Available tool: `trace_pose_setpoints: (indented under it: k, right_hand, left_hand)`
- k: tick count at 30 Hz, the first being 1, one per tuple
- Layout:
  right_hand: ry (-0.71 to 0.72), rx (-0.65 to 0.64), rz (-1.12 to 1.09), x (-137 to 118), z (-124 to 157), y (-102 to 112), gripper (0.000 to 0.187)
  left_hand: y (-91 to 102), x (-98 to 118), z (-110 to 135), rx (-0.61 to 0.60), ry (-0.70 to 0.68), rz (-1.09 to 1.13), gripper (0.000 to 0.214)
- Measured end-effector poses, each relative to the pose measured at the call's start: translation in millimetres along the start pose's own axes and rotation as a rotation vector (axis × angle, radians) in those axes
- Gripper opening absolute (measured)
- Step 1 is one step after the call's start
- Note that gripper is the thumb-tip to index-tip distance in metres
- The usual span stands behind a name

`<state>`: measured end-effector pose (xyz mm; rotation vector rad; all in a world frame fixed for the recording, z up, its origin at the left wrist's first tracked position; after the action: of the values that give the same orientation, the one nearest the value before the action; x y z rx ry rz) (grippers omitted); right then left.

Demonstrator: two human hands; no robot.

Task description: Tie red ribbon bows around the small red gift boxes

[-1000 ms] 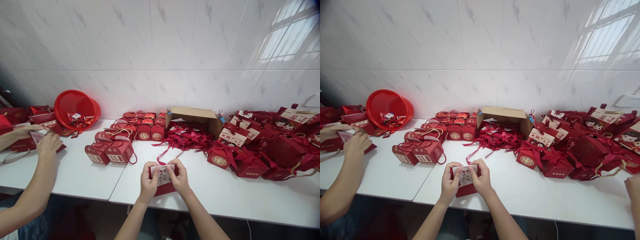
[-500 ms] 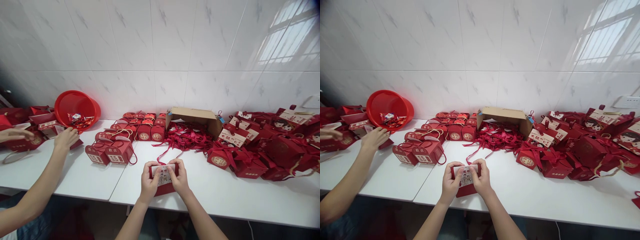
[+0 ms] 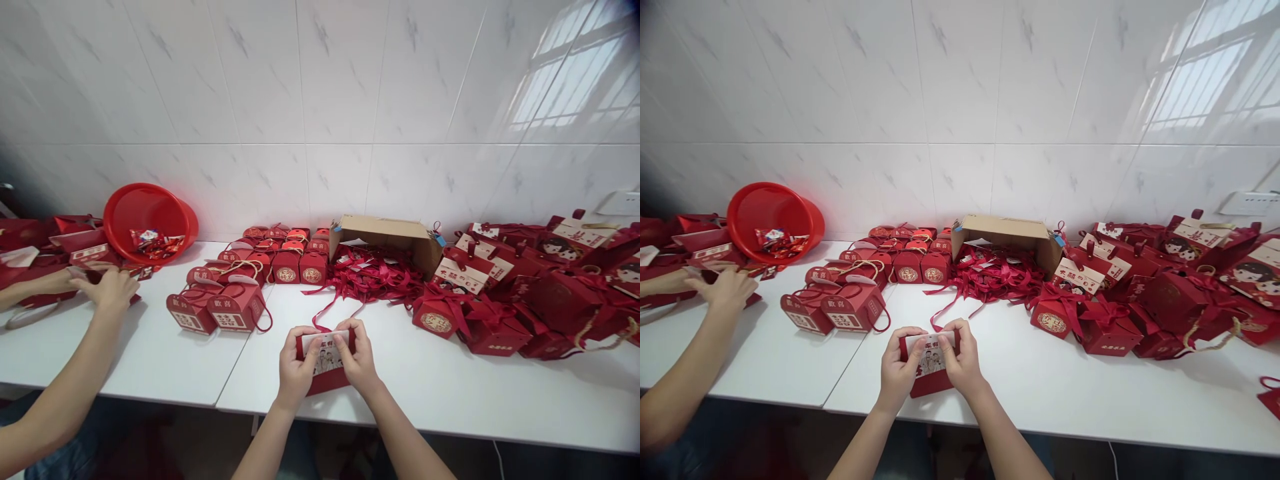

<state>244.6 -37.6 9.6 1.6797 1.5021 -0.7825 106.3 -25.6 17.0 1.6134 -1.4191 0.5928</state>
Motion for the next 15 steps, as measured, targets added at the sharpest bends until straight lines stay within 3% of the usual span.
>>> trace_pose_setpoints:
  k: [7,10,13,14,15]
  right_hand:
    - [-0.078,-0.082,-0.045,0.3,-0.8,7.4,0.012]
    - [-0.120,-0.298,-0.109,0.0,-10.8,23.6,0.020]
    - [-0.180,-0.523,-0.081,11.1,-37.6,48.1,0.038]
    - [-0.235,-0.499,-0.014,18.8,-51.5,58.6,0.045]
    - [-0.329,-0.362,0.100,28.3,-67.5,70.9,0.050]
  left_hand:
    - [6.0,-0.3,-4.3,-0.093,-0.068,0.044,0.008]
    - [6.6,-5.0,-3.6,-0.117,-0.025,0.109,0.008]
    - [5.4,-9.5,-1.9,-0.089,0.002,0.112,0.009]
    - [5.0,-10.5,-1.5,-0.082,0.001,0.110,0.009]
    - [4.7,-11.3,-1.3,-0.078,-0.003,0.110,0.009]
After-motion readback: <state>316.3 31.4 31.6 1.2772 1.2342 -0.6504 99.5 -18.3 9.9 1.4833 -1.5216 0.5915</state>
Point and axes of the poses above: each hand's wrist, its own z-axis away from the middle knuckle, its own y-axis out of the back of the hand, x = y × z, the point moved 1 cm from there along -z, towards the middle knuckle, and after that the axes turned 12 degrees about -x, right-handed, at the moved point
